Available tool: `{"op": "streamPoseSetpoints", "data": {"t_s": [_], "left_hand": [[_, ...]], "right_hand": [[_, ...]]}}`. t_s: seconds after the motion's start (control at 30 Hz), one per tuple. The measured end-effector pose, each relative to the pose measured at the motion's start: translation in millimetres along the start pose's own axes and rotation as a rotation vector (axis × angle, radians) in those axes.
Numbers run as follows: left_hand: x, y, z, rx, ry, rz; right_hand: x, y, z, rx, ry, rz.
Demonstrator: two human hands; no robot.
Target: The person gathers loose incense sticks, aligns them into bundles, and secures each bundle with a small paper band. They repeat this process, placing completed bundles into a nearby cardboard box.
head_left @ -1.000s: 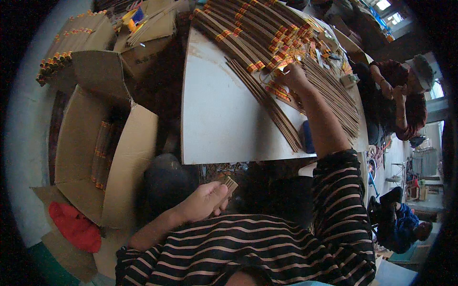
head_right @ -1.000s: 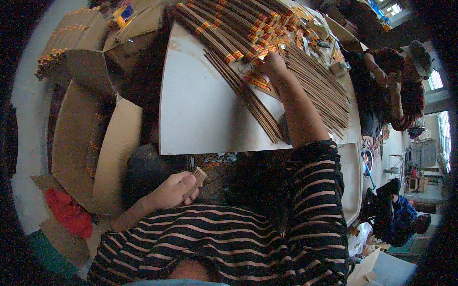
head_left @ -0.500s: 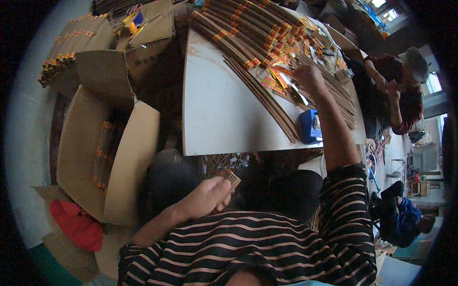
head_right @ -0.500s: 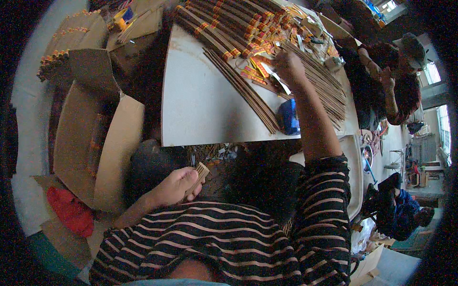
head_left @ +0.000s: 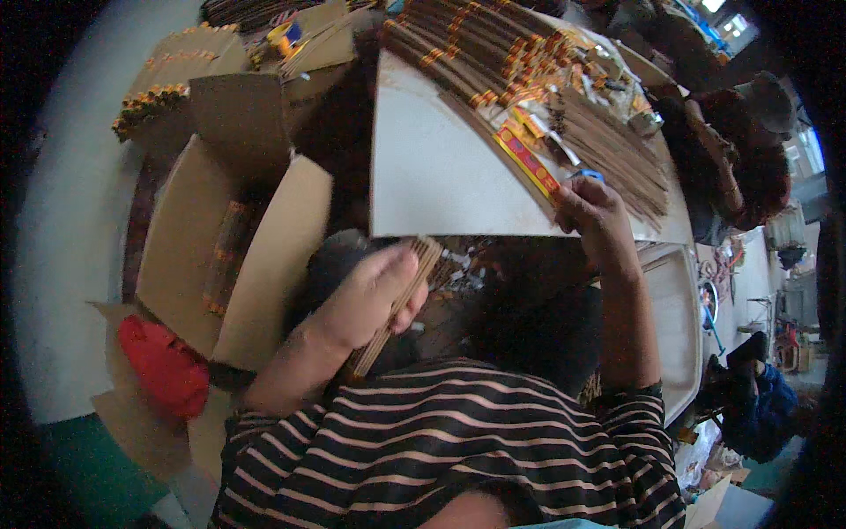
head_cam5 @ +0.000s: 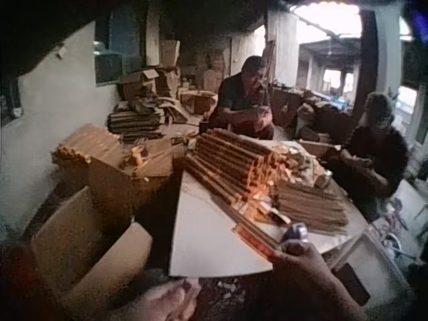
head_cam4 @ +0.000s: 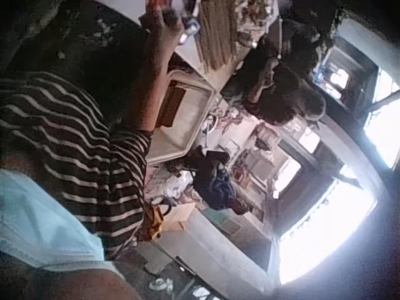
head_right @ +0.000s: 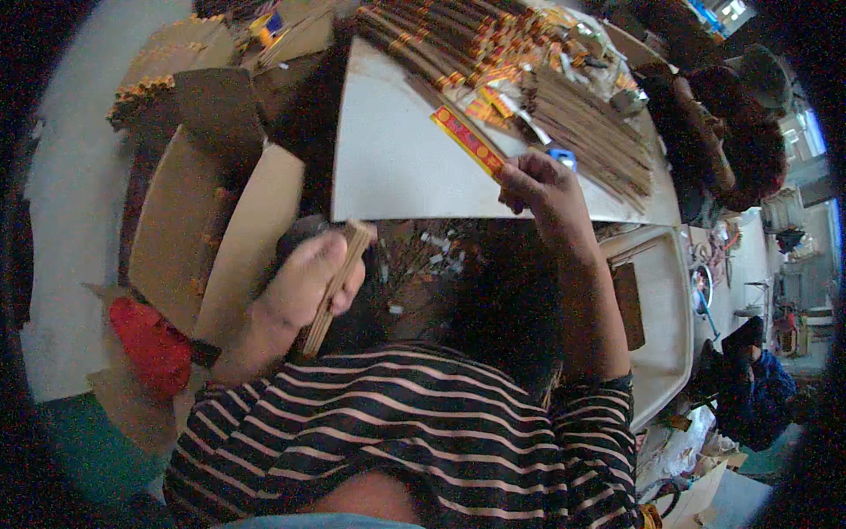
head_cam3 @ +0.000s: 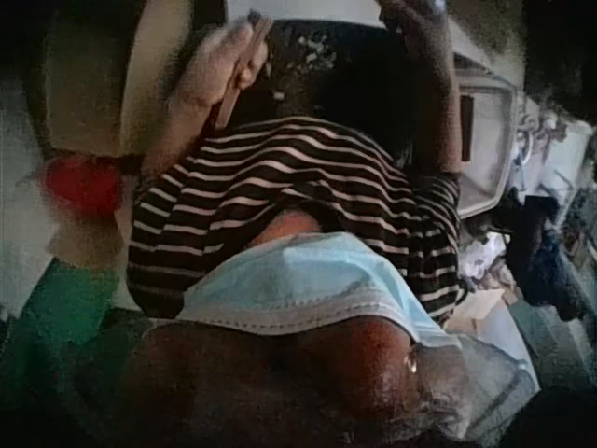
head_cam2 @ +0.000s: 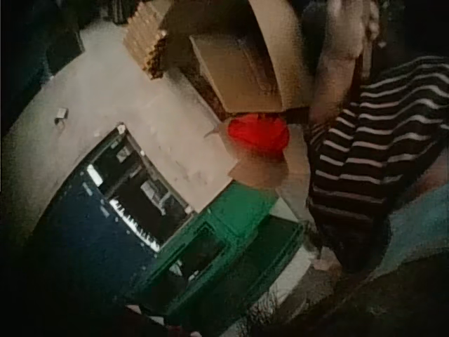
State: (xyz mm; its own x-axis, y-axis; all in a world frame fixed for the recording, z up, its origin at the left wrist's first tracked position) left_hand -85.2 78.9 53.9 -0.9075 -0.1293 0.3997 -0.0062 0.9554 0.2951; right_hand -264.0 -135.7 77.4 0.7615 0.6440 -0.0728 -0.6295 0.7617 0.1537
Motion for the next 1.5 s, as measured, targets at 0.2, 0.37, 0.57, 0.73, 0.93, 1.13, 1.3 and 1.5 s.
{"op": "streamPoseSetpoints", "data": {"t_s": [0.2,0.37,0.57,0.73,0.93,1.13,1.3,1.5], "left_hand": [[32,17,-26,0.128,0.011,-0.056],[48,17,-21,0.084,0.039,0.065],[68,23,-16,0.019,-0.127,0.048],[78,25,-9,-0.003,-0.207,0.066],[75,25,-5,0.008,-0.261,0.017],[79,24,-4,0.013,-0.263,0.040],[74,28,-5,0.005,-0.276,0.017],[78,34,13,-0.069,-0.234,0.021]], "right_hand": [[41,79,-22,-0.006,-0.086,0.085],[55,114,-25,-0.052,-0.067,0.159],[57,128,-26,-0.089,0.056,0.214],[69,136,-10,-0.327,0.220,0.184],[63,142,9,-0.521,0.445,0.001],[75,134,-22,-0.181,0.096,0.158],[72,136,-22,-0.120,-0.110,0.100],[71,146,-13,-0.106,-0.170,0.144]]}}
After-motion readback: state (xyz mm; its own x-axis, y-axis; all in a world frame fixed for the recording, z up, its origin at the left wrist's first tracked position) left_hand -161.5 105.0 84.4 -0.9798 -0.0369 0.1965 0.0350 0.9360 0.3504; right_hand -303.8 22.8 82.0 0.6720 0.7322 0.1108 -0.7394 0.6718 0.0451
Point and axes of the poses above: each hand's wrist, its own y-axis away from the middle knuckle, its own x-axis out of the palm, z = x × y, the point moved 3 cm from there along -y, towards the middle knuckle, and after that the axes turned 1 degree about z, right-handed, at the moved point
